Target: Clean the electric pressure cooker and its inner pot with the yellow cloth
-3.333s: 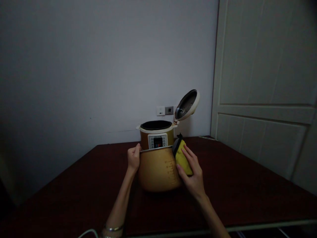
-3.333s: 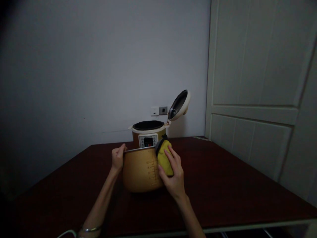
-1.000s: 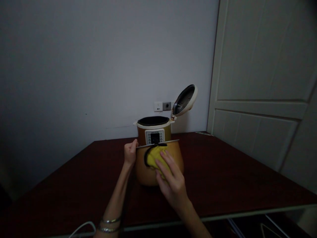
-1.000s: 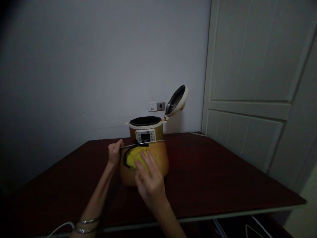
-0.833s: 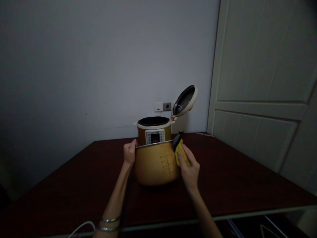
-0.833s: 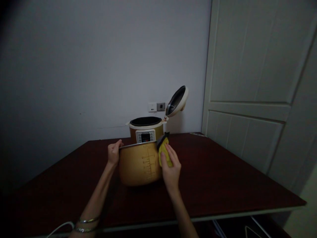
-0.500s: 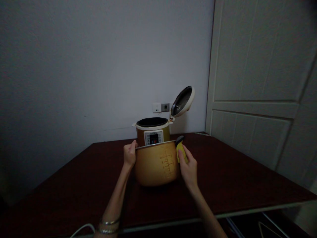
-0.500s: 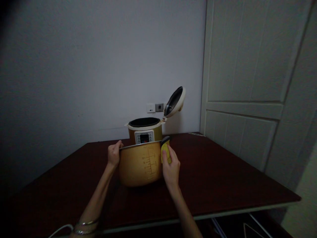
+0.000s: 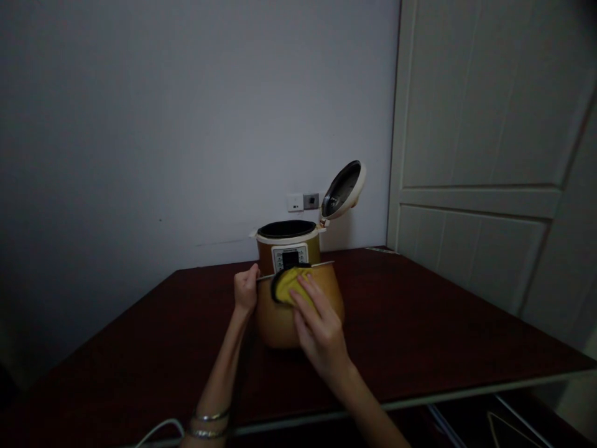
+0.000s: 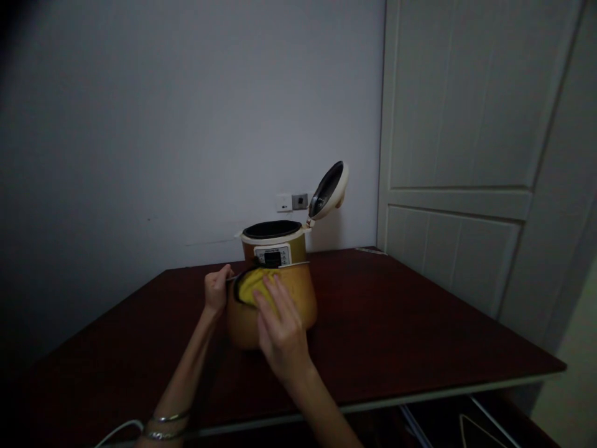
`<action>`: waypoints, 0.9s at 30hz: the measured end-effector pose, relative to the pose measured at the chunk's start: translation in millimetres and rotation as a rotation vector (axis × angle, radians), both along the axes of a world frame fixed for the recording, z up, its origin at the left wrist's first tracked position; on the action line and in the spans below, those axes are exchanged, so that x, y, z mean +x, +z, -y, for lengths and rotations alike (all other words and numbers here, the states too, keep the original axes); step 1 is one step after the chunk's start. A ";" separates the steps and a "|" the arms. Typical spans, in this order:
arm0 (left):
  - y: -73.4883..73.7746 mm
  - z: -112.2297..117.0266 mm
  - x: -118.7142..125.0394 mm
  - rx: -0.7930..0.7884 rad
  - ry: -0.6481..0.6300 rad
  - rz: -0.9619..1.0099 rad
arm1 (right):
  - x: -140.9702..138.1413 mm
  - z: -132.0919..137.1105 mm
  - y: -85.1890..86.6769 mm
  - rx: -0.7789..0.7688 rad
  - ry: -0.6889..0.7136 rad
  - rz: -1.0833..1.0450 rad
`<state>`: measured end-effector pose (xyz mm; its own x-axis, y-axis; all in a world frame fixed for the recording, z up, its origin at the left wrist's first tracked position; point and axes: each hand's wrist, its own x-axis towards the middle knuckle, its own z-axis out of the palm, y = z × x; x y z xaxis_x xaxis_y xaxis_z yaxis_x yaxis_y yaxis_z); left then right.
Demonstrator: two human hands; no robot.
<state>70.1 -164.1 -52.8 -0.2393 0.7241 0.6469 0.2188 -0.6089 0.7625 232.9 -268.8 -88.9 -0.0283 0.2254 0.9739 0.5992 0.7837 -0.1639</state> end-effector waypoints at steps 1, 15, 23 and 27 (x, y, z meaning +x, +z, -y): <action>-1.6 -0.4 -2.0 0.021 0.008 0.005 | 11.9 -7.0 -1.9 -0.023 0.016 -0.102; 1.8 2.9 1.8 0.049 -0.022 -0.067 | 62.0 -51.5 -36.5 -0.539 0.096 -0.795; 3.6 2.8 3.5 0.052 -0.011 -0.091 | 14.6 -8.3 -19.2 -0.021 -0.105 -0.298; 8.6 4.8 8.8 0.017 -0.013 -0.107 | -16.1 8.7 -14.3 0.086 -0.065 0.005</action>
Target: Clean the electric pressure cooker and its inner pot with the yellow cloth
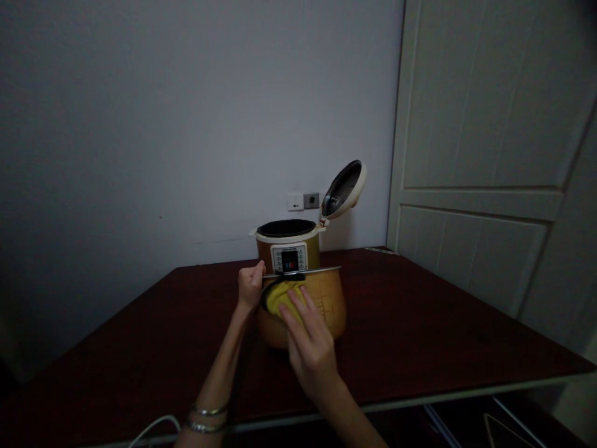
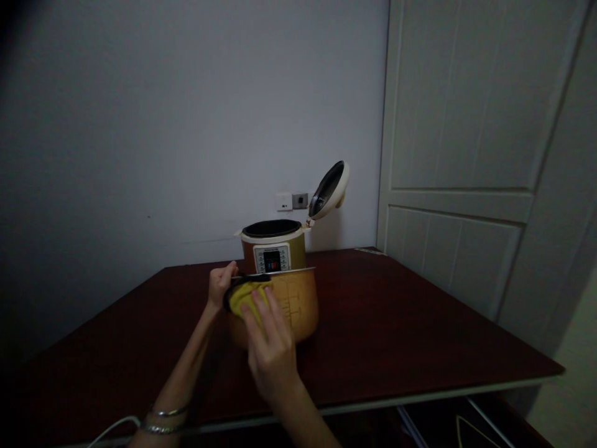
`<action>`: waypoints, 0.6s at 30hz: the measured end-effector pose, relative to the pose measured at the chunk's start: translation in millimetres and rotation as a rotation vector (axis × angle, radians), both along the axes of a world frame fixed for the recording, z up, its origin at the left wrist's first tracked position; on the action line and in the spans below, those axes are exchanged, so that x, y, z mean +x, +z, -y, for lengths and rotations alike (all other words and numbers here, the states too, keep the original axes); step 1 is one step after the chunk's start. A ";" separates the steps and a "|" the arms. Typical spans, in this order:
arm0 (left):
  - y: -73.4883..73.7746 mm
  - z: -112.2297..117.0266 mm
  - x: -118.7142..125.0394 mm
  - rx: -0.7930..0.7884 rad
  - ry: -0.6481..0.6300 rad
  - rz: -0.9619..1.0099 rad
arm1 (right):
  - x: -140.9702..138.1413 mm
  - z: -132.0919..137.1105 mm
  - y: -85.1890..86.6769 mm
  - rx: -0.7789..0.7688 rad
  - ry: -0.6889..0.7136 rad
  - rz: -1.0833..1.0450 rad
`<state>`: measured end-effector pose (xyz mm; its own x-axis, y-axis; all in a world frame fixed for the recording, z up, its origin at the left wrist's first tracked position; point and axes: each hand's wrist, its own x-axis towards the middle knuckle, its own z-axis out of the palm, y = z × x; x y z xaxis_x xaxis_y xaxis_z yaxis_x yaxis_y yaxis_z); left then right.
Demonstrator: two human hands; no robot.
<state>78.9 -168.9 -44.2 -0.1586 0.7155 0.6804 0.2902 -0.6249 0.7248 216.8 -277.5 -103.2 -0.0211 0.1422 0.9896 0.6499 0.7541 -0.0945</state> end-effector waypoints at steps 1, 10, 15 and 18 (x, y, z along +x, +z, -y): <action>0.6 0.2 0.4 -0.017 -0.010 0.001 | -4.8 3.5 1.3 0.013 0.010 0.062; -11.6 -4.2 -10.5 0.012 -0.015 0.129 | 68.6 -47.8 -11.7 -0.279 0.082 -0.449; -11.0 -2.7 -7.7 0.015 -0.005 0.099 | 104.2 -95.5 -26.1 -0.733 0.316 -0.697; -9.2 -0.5 -6.5 0.016 -0.001 0.073 | 99.2 -90.2 -25.9 -0.718 0.263 -0.685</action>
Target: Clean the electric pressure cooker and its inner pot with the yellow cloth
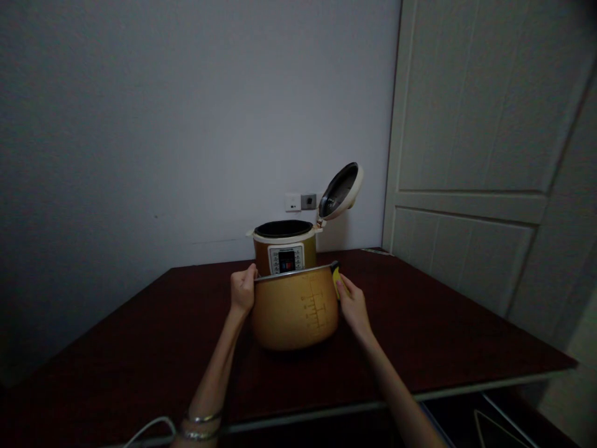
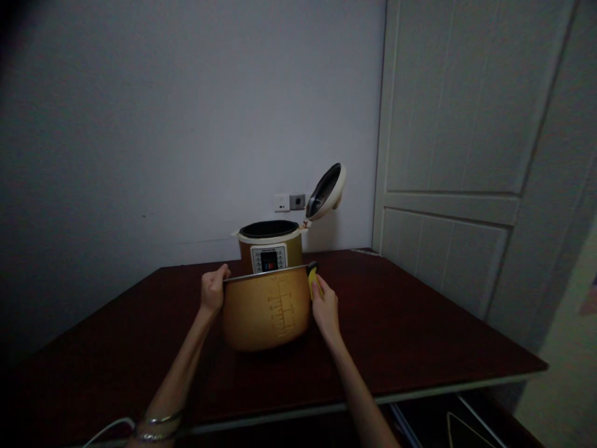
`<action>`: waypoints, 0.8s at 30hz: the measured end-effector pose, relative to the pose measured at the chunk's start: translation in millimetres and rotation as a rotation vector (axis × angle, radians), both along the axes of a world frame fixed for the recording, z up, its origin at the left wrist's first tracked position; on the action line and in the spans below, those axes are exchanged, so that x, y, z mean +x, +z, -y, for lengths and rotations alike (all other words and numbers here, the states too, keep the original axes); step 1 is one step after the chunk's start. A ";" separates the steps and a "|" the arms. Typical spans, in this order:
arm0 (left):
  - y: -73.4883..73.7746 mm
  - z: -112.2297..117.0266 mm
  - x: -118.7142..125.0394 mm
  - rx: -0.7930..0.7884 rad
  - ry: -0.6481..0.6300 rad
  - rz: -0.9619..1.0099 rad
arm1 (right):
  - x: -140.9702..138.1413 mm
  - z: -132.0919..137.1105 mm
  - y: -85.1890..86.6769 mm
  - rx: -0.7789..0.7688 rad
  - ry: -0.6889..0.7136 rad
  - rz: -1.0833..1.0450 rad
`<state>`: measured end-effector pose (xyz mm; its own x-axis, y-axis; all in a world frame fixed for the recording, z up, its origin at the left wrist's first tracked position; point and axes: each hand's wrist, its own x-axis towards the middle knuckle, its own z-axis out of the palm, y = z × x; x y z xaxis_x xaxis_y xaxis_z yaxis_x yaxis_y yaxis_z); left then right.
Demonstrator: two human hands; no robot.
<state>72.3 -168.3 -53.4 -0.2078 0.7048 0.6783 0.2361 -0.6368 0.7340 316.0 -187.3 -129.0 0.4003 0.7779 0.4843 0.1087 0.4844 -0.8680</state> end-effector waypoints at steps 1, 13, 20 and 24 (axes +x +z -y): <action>0.1 0.4 -0.5 0.001 -0.004 -0.007 | -4.7 6.1 0.2 0.026 -0.059 0.012; -2.7 0.0 -6.2 0.013 -0.089 -0.021 | -47.0 64.1 0.4 0.377 -0.405 0.195; 2.8 -0.4 3.1 -0.015 -0.029 -0.114 | -106.9 97.3 16.9 0.739 -0.268 0.726; 2.8 1.1 1.8 -0.058 -0.012 -0.114 | -113.0 100.2 23.2 0.782 -0.191 0.845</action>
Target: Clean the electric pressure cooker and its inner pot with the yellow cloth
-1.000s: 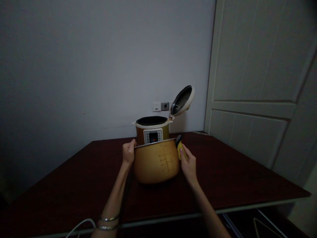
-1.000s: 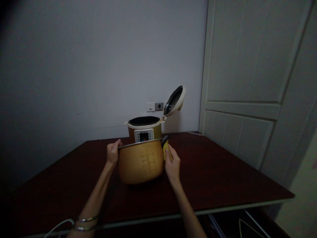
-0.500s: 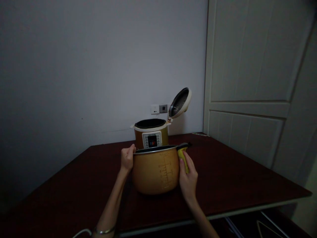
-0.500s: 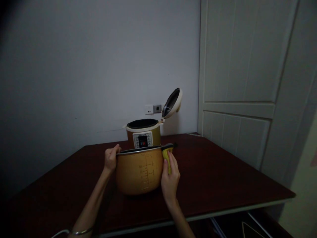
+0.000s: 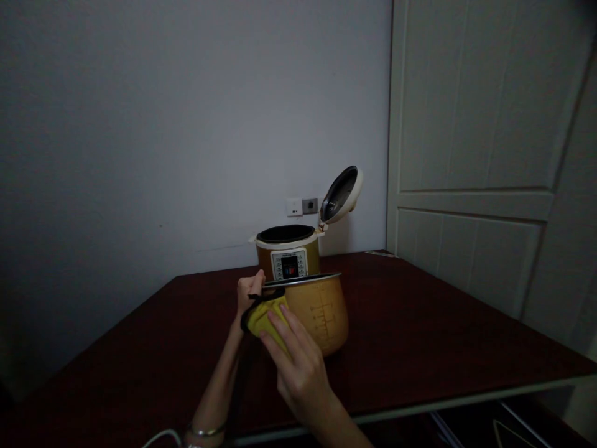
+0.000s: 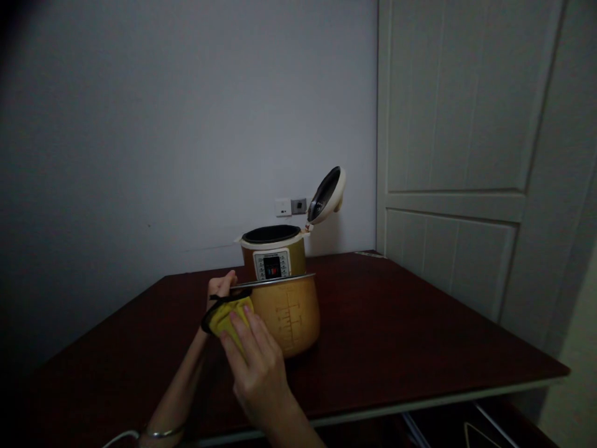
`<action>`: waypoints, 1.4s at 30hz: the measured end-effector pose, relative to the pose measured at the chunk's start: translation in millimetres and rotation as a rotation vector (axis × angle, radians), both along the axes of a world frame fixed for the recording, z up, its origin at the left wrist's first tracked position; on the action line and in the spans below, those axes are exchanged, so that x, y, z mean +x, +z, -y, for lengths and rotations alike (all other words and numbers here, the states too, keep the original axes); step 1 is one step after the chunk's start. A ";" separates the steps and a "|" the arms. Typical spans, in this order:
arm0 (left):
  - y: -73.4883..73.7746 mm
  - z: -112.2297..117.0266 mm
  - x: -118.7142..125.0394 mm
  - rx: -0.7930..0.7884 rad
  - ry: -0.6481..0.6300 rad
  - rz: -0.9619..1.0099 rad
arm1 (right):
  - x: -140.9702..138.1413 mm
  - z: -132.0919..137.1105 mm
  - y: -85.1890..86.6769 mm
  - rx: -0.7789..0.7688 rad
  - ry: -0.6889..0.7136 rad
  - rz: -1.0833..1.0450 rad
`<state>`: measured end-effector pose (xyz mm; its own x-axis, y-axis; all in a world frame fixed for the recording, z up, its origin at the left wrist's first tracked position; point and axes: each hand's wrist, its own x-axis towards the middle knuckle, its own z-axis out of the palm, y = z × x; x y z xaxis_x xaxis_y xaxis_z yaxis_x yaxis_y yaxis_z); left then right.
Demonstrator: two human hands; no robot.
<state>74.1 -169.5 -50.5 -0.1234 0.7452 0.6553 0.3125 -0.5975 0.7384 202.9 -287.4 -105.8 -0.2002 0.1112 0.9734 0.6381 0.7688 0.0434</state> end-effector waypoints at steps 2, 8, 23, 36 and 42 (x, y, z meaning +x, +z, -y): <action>-0.2 2.4 -1.0 0.018 0.002 0.004 | 13.7 -4.3 2.5 -0.031 0.019 -0.058; 1.5 7.7 2.7 0.081 0.052 -0.010 | 64.7 -32.8 0.0 -0.090 0.071 -0.486; 2.8 4.1 6.6 0.076 0.142 -0.123 | 63.4 -31.9 -11.3 -0.255 0.000 -0.699; 3.7 2.1 3.4 0.035 0.160 -0.093 | 49.8 -26.3 -14.7 -0.099 0.041 -0.391; 5.4 6.5 5.6 0.051 0.188 -0.074 | 87.6 -49.5 -34.6 -0.464 -0.012 -0.892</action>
<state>79.7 -175.9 -45.2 -0.2072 0.6790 0.7043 0.4749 -0.5595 0.6792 290.5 -237.9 -140.5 0.5844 0.5149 0.6272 0.2991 0.5818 -0.7563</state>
